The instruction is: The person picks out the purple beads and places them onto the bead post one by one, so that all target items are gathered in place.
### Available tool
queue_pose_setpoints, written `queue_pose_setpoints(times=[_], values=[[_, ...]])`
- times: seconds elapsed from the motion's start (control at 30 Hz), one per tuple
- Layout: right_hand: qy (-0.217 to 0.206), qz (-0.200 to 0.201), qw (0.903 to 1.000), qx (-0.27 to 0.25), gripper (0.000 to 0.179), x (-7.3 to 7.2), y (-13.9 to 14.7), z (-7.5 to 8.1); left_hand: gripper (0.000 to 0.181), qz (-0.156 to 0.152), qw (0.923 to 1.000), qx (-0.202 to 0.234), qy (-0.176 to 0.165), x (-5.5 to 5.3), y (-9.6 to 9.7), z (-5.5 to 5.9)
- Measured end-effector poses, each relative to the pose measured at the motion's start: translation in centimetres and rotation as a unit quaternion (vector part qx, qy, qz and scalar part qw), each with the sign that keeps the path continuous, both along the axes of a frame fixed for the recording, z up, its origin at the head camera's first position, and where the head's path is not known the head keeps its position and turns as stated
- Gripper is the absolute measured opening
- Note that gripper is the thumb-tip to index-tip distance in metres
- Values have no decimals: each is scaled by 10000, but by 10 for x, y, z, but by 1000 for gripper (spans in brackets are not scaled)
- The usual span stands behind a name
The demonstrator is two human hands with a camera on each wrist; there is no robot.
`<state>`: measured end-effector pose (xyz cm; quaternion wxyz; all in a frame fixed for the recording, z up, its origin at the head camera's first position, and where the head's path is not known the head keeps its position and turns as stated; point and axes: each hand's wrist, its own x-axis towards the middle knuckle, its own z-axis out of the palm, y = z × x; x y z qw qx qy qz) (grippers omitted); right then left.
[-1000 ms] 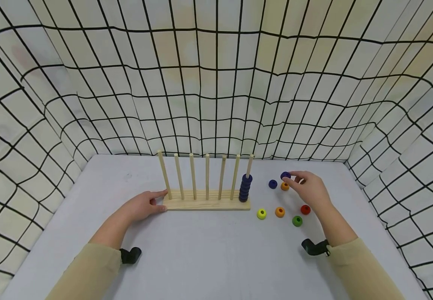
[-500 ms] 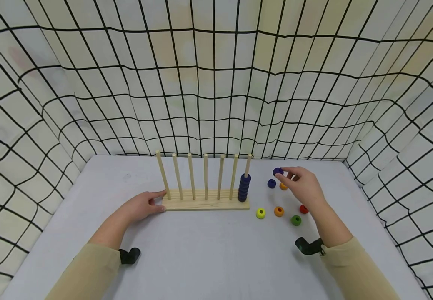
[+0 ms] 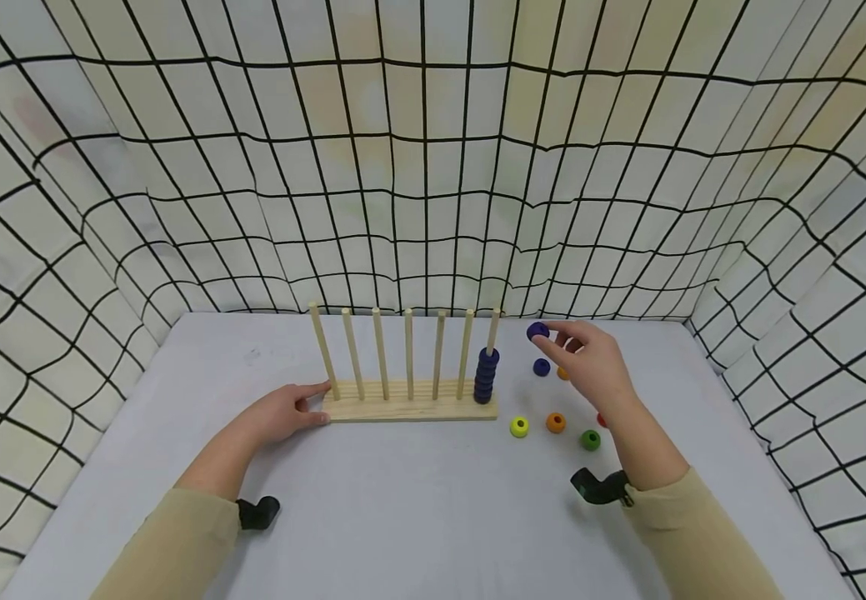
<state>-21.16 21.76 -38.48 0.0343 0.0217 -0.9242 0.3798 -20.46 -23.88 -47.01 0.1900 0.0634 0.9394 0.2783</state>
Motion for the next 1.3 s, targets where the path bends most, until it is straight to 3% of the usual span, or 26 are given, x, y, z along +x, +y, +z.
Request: queue_pose_setpoints(times=[0.53, 0.97, 1.3], values=[[261, 61, 9990, -365, 55, -1, -21, 17, 69, 61, 10000, -10, -51, -1, 0, -1], [833, 302, 9943, -593, 46, 0, -36, 31, 68, 50, 10000, 51, -39, 1, 1, 1], [927, 391, 9912, -866, 42, 0, -46, 34, 69, -1, 9999, 114, -35, 0, 0, 1]])
